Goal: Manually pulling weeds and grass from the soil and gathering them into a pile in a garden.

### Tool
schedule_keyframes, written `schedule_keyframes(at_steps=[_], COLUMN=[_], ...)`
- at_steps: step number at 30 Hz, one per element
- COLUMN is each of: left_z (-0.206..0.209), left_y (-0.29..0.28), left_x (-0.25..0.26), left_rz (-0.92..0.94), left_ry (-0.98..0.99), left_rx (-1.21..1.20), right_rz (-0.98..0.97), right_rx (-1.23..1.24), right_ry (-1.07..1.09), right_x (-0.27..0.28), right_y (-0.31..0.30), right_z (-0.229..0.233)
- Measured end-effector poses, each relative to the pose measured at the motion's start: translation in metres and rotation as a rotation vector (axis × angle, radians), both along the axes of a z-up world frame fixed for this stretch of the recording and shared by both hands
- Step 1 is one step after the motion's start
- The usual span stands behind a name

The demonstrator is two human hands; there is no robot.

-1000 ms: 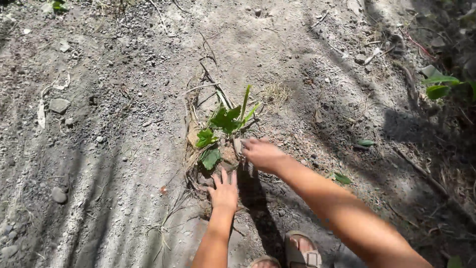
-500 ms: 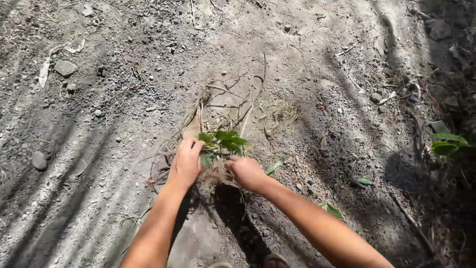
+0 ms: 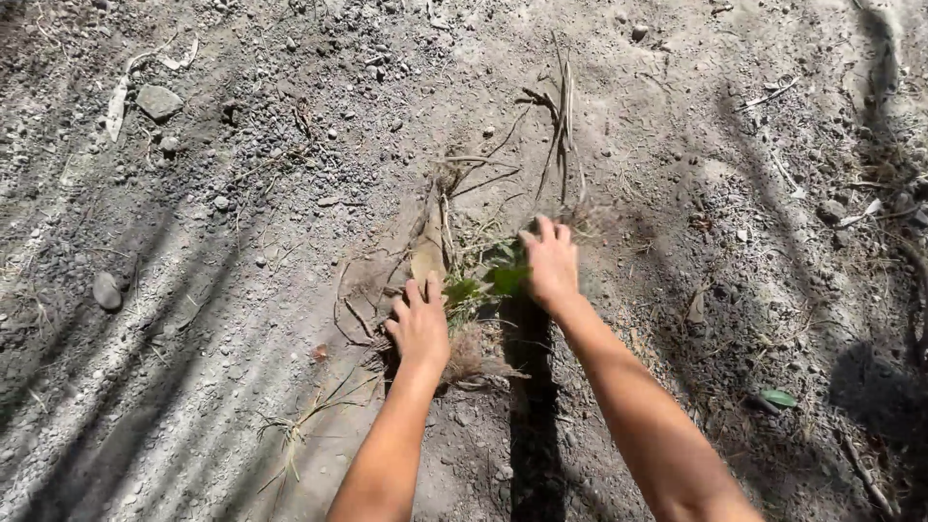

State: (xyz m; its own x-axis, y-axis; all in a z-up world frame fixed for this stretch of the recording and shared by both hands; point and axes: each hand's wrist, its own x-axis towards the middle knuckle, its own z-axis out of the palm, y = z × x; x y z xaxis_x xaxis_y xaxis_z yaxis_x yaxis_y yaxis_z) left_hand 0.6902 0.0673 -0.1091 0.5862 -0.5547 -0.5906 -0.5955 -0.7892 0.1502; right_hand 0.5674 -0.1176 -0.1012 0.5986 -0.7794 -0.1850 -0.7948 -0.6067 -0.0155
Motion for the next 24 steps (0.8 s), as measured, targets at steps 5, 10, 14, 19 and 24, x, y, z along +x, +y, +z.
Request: schedule_keyframes(at_steps=[5, 10, 14, 19, 24], left_z=[0.002, -0.058, -0.027, 0.062, 0.284], left_y=[0.027, 0.038, 0.043, 0.011, -0.005], left_x=[-0.001, -0.015, -0.033, -0.038, -0.028], left_rz=[0.194, 0.336, 0.663, 0.811, 1.396], left_ry=[0.279, 0.349, 0.463, 0.412, 0.88], left_rx=[-0.621, -0.691, -0.679, -0.862, -0.969], right_rz=[0.0, -0.122, -0.2, -0.19, -0.038], right_rx=[0.735, 1.017, 1.087, 1.096, 0.955], right_ry=[-0.499, -0.769, -0.684, -0.9, -1.007], right_x=[0.043, 0.034, 0.018, 0.035, 0.044], right_y=[0.1, 0.11, 0.107, 0.086, 0.071], right_z=[0.021, 0.019, 0.029, 0.088, 0.247])
